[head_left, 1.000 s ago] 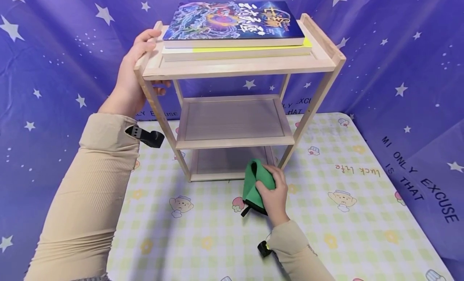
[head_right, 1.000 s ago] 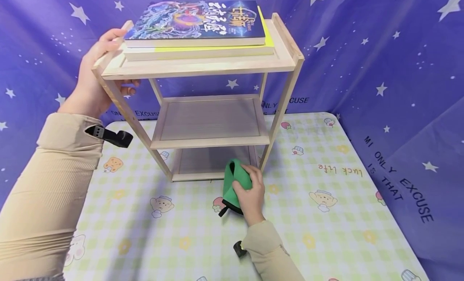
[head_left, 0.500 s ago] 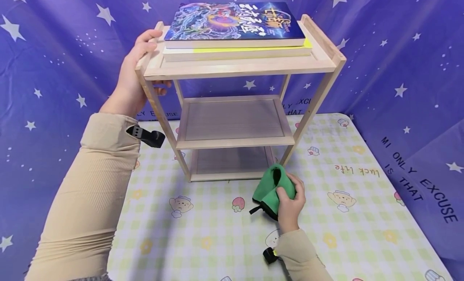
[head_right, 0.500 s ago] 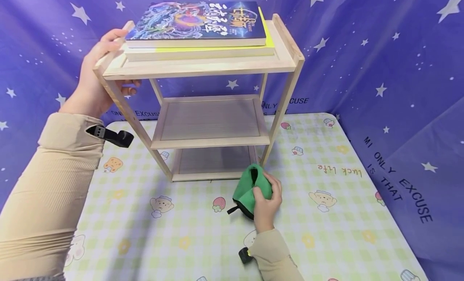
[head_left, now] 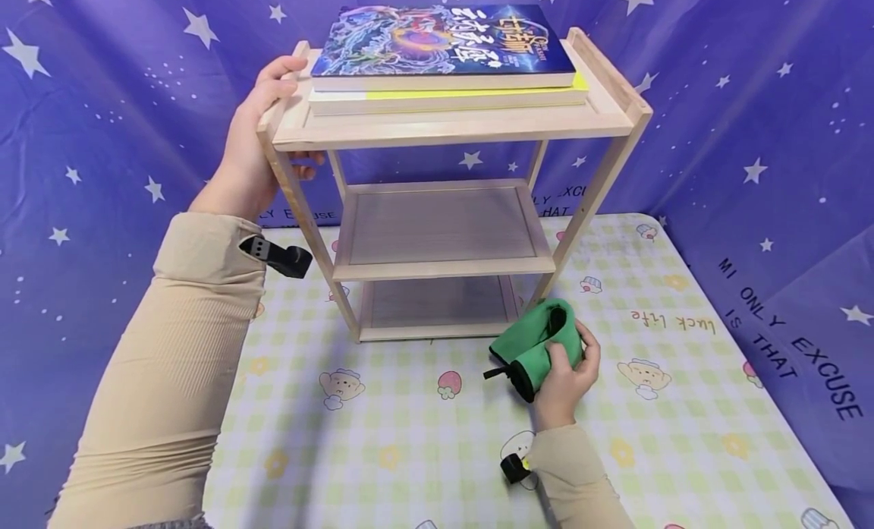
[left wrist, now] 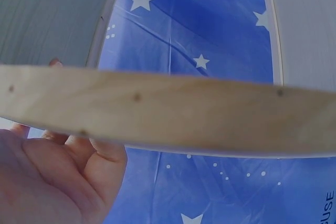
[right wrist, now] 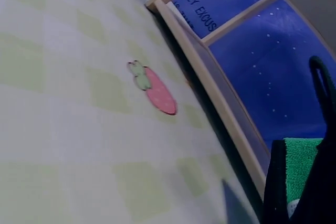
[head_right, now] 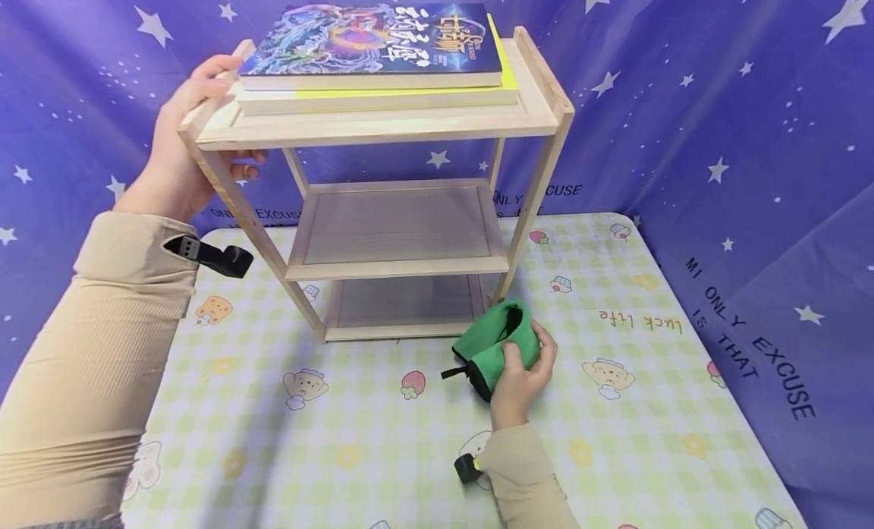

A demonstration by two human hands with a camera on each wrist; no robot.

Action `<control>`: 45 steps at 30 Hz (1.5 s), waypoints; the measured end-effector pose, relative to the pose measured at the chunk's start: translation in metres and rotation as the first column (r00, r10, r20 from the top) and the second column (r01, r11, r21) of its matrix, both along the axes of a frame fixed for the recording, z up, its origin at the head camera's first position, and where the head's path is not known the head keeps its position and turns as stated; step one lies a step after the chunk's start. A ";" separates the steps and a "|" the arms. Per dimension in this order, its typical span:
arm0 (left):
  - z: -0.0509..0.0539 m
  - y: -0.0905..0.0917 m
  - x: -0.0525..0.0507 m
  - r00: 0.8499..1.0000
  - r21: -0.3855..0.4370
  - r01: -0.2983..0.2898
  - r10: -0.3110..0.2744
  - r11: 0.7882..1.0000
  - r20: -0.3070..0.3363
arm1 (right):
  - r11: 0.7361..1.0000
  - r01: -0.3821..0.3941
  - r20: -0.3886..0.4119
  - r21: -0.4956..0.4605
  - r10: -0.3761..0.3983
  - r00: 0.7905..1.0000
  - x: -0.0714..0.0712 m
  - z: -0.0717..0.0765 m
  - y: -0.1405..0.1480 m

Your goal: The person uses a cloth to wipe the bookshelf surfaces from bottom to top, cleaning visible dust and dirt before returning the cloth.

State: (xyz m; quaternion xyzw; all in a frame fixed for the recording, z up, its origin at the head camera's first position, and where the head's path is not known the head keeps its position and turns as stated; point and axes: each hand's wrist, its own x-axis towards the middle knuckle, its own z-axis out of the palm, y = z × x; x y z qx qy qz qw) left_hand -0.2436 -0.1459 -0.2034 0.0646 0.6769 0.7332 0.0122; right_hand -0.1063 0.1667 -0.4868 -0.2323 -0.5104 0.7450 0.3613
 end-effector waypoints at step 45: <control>-0.002 0.001 -0.002 1.000 0.018 -0.019 0.018 1.000 0.004 | 0.916 -0.278 -0.026 0.289 0.298 0.954 -0.051 0.037 0.023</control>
